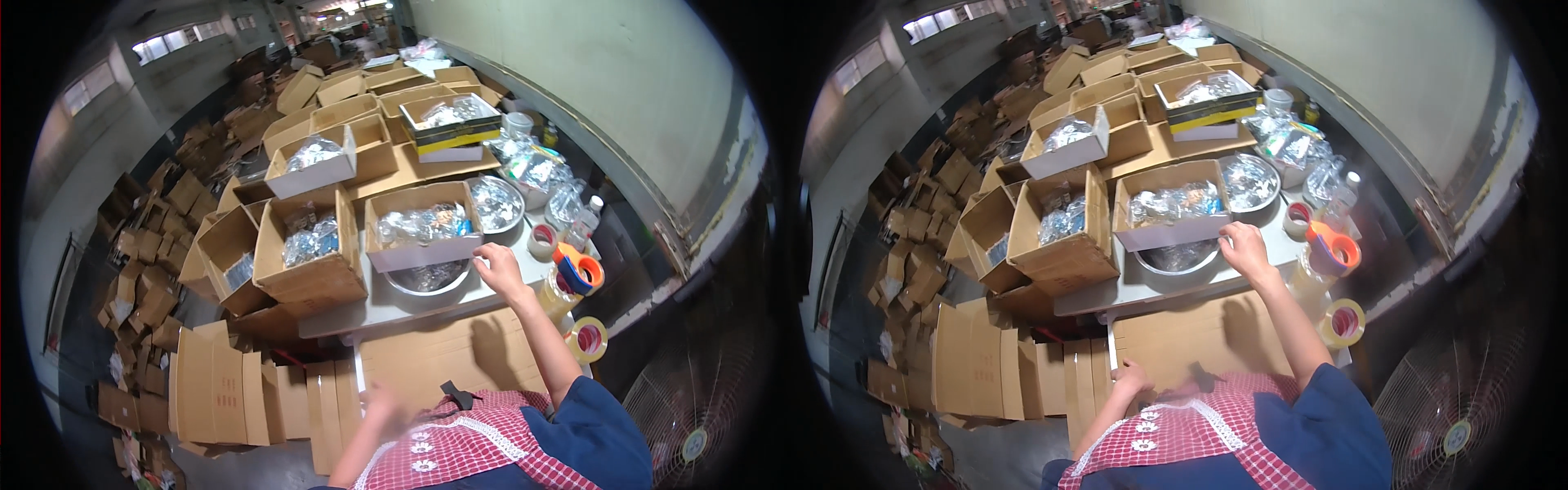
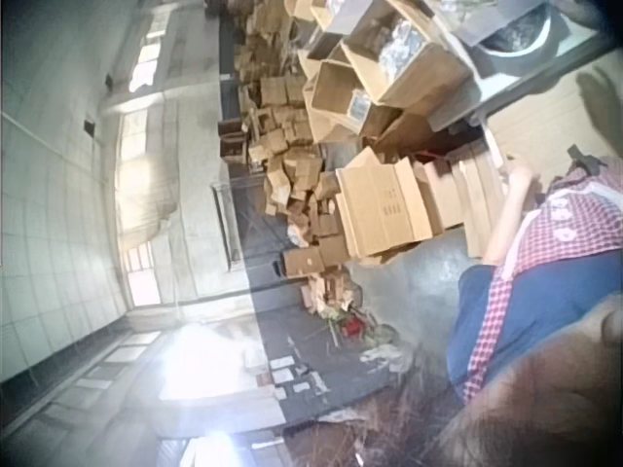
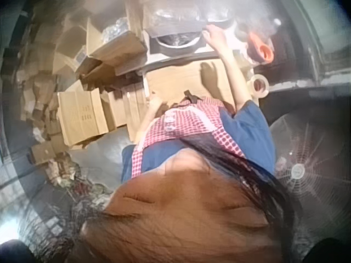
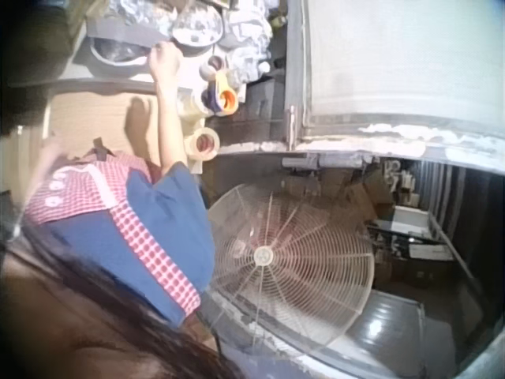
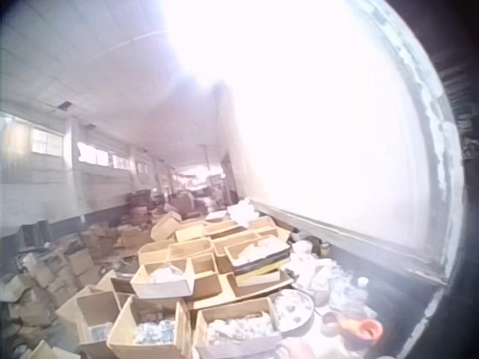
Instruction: The person picks up metal parts from multiple boxes on a table, places them into small plastic bags, and then packs these bags into a larger cardboard box before sealing it.
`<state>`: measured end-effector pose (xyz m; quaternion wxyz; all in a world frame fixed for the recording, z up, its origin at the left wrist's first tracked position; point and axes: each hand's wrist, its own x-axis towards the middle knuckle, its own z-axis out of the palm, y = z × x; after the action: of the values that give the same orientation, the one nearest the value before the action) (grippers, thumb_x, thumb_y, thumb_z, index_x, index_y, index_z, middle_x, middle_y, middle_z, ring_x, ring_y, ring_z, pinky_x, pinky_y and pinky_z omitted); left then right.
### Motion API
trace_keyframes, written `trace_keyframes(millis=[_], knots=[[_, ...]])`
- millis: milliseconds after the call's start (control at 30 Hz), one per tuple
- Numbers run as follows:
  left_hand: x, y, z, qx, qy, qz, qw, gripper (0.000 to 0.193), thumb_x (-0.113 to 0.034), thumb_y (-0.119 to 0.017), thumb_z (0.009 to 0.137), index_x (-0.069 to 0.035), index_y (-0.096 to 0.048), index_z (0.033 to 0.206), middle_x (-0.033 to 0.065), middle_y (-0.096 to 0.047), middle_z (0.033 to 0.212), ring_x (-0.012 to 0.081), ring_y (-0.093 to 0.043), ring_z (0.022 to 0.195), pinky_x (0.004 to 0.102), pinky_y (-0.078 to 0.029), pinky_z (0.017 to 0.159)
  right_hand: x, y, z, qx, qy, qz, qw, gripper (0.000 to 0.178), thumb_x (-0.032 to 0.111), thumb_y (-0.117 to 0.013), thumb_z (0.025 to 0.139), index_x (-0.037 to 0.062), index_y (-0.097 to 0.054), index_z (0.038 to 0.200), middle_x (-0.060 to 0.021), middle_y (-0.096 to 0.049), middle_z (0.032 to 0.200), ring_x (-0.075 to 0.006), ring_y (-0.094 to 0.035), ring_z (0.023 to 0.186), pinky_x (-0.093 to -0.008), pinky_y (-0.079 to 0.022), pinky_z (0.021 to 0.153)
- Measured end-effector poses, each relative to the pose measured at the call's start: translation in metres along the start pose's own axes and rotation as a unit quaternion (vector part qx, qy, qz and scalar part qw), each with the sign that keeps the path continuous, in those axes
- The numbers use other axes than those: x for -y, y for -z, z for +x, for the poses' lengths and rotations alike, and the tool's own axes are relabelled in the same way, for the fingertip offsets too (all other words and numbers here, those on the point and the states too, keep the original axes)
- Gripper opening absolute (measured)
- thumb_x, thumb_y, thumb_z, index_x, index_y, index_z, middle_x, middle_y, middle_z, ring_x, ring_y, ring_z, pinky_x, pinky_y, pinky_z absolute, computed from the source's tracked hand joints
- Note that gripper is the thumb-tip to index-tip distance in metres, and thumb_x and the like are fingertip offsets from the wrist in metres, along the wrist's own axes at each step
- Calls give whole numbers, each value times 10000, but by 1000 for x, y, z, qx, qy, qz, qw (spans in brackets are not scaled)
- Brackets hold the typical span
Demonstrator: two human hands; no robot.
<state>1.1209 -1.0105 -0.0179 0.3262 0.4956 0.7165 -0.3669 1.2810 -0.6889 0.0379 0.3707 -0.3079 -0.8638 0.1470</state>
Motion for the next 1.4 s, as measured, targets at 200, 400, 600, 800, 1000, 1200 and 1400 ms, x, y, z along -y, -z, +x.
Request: trace_keyframes(millis=[200,400,600,800,1000,1200,1400], knots=[[16,-65,55,-87,54,-83,991,867,-426,-629,800,71,-370,1462,299,-416,1477,397,-573,1235,558,-428,989,37,-54,3,76,13,163,984,97,80,-633,813,54,-703,875,-126,-681,866,-311,-658,803,-402,-517,712],[96,-107,81,-200,-55,-437,875,703,-445,-685,810,-24,-531,1351,245,-679,1118,380,-652,1068,448,-501,932,90,-128,-51,320,174,211,907,148,124,-626,840,49,-712,933,-118,-702,978,-297,-677,946,-396,-544,827],[249,-14,-3,-515,71,-412,748,314,-239,-620,874,-46,-639,1122,203,-688,1086,386,-668,985,453,-531,870,114,-196,-88,381,182,186,887,209,138,-613,843,45,-682,1017,-162,-636,1202,-351,-633,1063,-417,-524,899],[400,88,4,-623,136,-445,629,421,-221,-595,917,-47,-502,1289,206,-670,1168,409,-645,1057,474,-511,925,129,-227,-127,283,261,154,910,452,133,-584,791,14,-562,1226,-254,-522,1315,-424,-492,1239,-515,-398,1069],[532,141,119,-437,231,-261,829,581,-260,-645,855,34,-477,1327,278,-535,1326,417,-490,1270,482,-400,1069,141,-232,-123,323,234,121,909,417,168,-574,791,67,-595,1196,-183,-557,1308,-381,-507,1243,-492,-370,1103],[587,190,250,-334,206,-221,893,628,-245,-643,806,9,-498,1362,192,-480,1436,336,-397,1380,480,-300,1156,132,-238,-116,325,200,175,908,415,206,-580,812,83,-600,1208,-177,-564,1298,-377,-534,1232,-497,-415,1078],[642,180,300,-199,274,-234,911,566,-183,-676,747,-20,-635,1287,187,-424,1518,347,-341,1444,468,-330,1146,129,-241,-112,389,223,99,888,433,245,-571,821,138,-584,1241,-134,-536,1351,-341,-499,1284,-477,-378,1109]])
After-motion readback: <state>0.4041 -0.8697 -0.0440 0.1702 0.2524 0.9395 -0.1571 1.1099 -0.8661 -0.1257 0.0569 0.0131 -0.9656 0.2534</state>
